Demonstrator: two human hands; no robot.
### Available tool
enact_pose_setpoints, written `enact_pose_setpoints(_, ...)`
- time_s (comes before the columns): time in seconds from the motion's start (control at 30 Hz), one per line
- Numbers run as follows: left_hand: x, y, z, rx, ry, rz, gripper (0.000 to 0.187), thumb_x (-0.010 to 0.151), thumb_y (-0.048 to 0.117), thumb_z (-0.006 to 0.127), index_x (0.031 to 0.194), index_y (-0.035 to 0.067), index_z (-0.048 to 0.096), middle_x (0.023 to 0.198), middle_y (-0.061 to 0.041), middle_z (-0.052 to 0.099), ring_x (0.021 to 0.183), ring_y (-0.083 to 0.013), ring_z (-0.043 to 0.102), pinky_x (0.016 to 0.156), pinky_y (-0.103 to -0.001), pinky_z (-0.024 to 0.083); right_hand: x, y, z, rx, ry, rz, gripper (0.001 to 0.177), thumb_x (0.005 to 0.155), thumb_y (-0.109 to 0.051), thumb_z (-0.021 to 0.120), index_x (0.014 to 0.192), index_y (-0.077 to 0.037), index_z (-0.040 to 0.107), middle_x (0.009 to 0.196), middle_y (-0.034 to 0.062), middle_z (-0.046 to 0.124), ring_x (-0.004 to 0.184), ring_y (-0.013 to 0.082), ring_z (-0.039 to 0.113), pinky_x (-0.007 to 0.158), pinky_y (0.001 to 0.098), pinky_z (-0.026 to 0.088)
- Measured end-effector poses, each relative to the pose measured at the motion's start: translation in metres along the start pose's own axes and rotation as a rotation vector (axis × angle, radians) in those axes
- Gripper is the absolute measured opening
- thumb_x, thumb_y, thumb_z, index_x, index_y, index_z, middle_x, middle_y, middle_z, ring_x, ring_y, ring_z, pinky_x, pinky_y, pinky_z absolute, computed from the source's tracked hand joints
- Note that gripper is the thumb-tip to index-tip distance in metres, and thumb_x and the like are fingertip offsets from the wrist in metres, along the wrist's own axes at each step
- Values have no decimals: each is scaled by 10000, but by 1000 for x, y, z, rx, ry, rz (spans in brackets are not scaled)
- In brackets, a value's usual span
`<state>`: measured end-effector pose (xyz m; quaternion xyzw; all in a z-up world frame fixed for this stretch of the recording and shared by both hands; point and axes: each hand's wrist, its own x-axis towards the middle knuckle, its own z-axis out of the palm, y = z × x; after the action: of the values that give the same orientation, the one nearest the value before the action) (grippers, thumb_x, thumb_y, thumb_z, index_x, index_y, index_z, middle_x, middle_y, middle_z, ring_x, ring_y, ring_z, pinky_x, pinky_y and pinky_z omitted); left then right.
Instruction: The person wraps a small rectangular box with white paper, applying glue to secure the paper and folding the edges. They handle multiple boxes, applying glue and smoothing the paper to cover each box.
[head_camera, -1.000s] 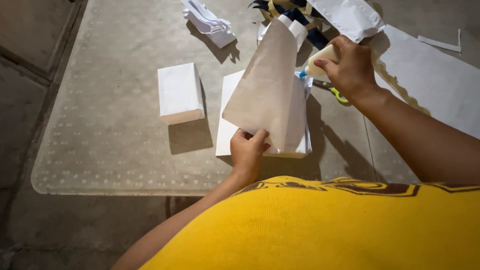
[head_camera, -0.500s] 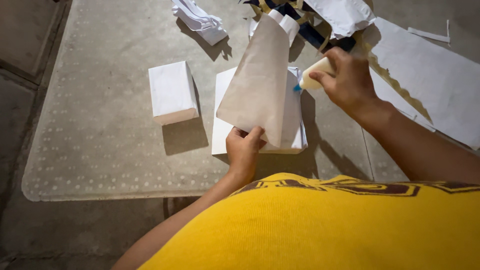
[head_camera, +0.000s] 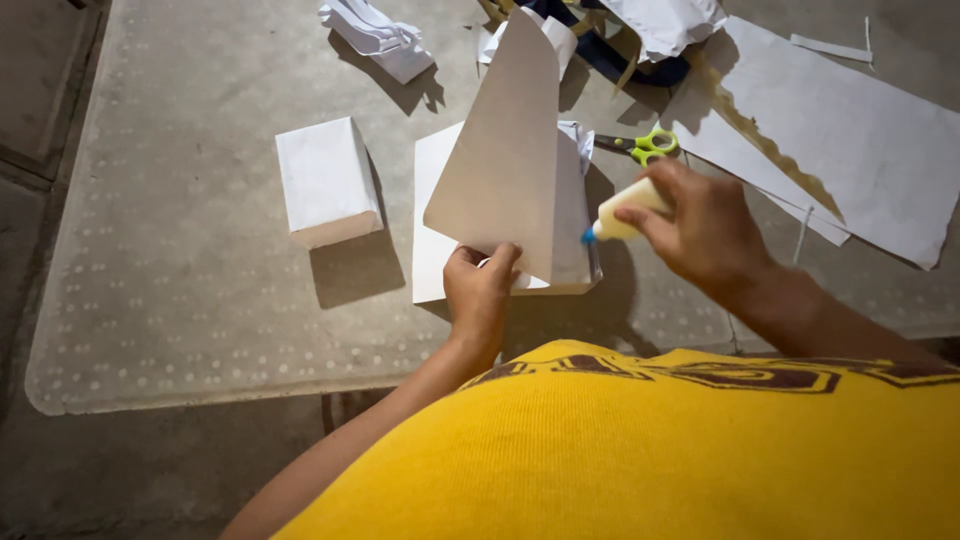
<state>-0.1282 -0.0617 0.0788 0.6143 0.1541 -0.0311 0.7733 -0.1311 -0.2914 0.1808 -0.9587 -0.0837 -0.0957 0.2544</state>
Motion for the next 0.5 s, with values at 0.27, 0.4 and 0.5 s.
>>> enact_pose_setpoints(0.27,-6,8,2,59,5,42,311,794,206,734,962,-49,679,863,-105,728,708,-149,664,645,-288,539,-34,-1,-5,27,-79,110,358,877,-305,795,1028,2,687,854,172,754,752,256,752,665,395,582)
enact_pose_setpoints(0.4,-11,13,4,87,-29,21,308,809,195,728,978,-58,683,844,-112,698,684,-149,593,616,-308,478,-46,59,1,349,-160,447,389,923,-307,726,1204,-43,675,967,144,761,822,238,720,748,376,569)
enact_pose_setpoints(0.5,-14,16,4,103,-72,32,313,814,201,719,999,-50,692,854,-96,709,694,-135,589,629,-301,472,-54,120,9,729,-149,623,499,929,-318,682,1365,-93,592,1134,126,721,959,221,695,838,343,570)
